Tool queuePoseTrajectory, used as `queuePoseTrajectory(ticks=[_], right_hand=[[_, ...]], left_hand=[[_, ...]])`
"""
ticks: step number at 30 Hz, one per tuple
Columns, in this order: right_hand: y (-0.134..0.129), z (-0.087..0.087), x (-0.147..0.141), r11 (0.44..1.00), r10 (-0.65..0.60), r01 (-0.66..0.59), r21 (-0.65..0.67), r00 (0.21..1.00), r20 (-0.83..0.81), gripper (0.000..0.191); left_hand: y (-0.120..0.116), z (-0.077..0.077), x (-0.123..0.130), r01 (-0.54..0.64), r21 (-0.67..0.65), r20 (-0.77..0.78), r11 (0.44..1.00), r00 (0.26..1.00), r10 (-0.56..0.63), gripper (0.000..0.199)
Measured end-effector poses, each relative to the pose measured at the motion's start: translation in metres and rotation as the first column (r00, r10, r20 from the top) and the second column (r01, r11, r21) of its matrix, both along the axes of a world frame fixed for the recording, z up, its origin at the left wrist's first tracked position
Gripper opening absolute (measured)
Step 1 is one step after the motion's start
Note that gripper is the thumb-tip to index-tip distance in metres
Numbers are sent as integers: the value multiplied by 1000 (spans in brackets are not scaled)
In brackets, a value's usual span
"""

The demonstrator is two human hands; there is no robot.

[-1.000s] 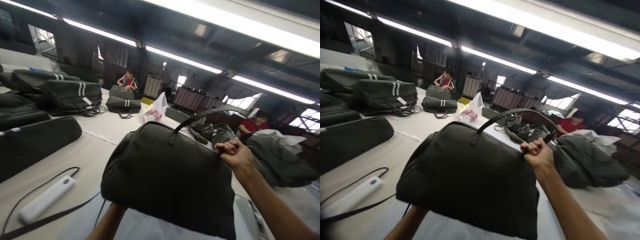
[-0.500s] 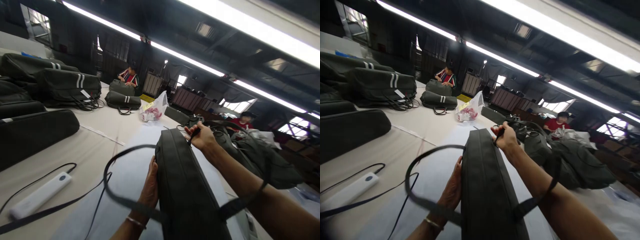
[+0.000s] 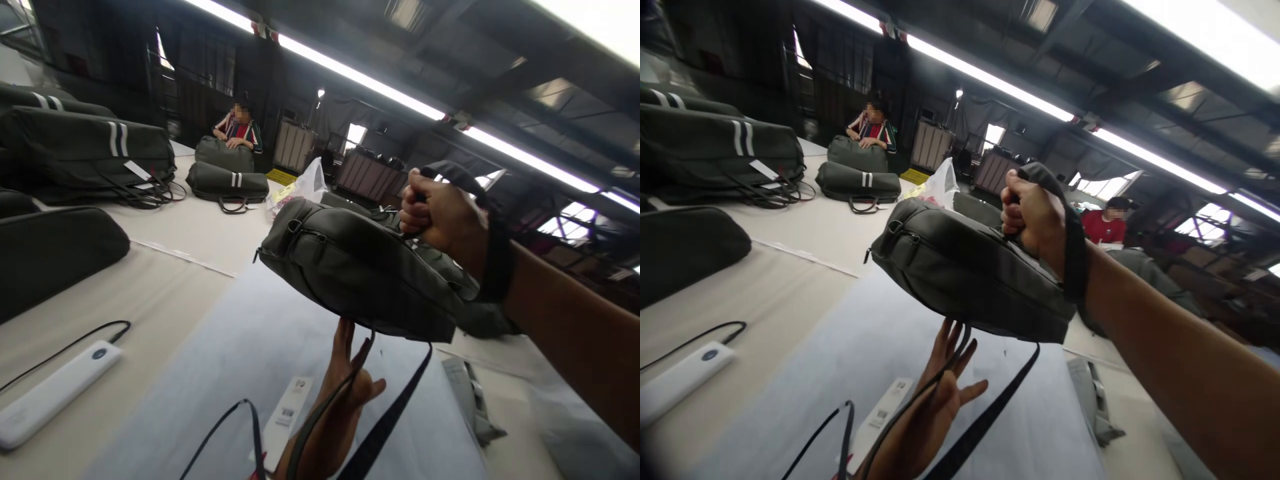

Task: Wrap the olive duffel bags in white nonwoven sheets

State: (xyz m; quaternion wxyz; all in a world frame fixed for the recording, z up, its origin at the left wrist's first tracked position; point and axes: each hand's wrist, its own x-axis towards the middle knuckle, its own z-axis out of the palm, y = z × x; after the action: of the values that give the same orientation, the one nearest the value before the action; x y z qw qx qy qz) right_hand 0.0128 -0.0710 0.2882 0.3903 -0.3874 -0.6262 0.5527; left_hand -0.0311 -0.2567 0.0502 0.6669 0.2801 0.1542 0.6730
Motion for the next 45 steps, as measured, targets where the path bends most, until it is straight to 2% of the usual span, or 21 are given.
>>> queuePoseTrajectory(ticks=[3,8,11,14,16,17,19,21,23,26,30,31,33,35,36,38,40,42,45], right_hand=[[11,-20,1,998,57,-57,-1,998,8,41],[30,-62,0,965,209,-214,-153,977,-46,45],[37,-82,-7,907,304,-316,-278,949,-86,47],[44,-102,-19,819,410,-409,-402,908,-89,48],[49,-121,-29,766,462,-421,-485,886,-40,48],[51,-132,-34,762,469,-401,-508,883,7,47],[54,-156,-43,799,438,-335,-499,893,102,43],[56,-179,-47,874,369,-275,-402,912,179,35],[59,-195,-45,929,308,-245,-276,927,215,23],[68,-200,-32,979,200,-178,-97,930,309,28],[73,-187,-2,991,118,-133,7,900,420,32],[67,-182,8,990,88,-126,62,900,427,31],[45,-172,28,958,-41,-88,272,899,437,26],[8,-163,50,863,-179,-64,502,889,422,20],[-14,-160,61,821,-203,-79,565,885,419,18],[-62,-163,80,799,-110,-202,566,877,468,15],[-105,-178,95,789,73,-398,468,817,571,17],[-138,-206,103,737,188,-562,374,703,686,30],[-166,-254,100,668,160,-668,327,559,814,63]], left_hand=[[-3,-11,-4,0,-21,29,1000,1000,1,96],[-7,-27,-4,-33,-144,17,989,999,36,103],[-12,-41,2,-27,-220,-17,975,1000,24,107],[-20,-61,10,-3,-282,-28,959,1000,-5,114],[-25,-76,15,28,-321,-23,947,999,-37,116],[-27,-84,17,46,-340,-13,939,999,-53,117],[-27,-98,19,69,-383,6,921,997,-72,119],[-22,-110,17,50,-434,-6,900,998,-59,115],[-14,-120,11,-7,-485,-63,874,998,-26,106],[-7,-136,1,-107,-479,-175,871,984,25,100],[-24,-152,-15,-200,-348,-381,916,923,57,92],[-32,-154,-20,-198,-338,-431,920,902,36,88],[-49,-156,-33,-167,-342,-496,925,868,-27,81],[-67,-157,-48,-155,-352,-519,923,853,-55,78],[-75,-158,-55,-159,-360,-519,919,853,-56,79],[-88,-159,-68,-175,-379,-506,909,861,-46,83],[-98,-159,-75,-206,-390,-490,898,872,-13,87],[-101,-152,-75,-249,-390,-456,887,889,49,91],[-97,-132,-67,-293,-378,-363,878,920,150,85]])
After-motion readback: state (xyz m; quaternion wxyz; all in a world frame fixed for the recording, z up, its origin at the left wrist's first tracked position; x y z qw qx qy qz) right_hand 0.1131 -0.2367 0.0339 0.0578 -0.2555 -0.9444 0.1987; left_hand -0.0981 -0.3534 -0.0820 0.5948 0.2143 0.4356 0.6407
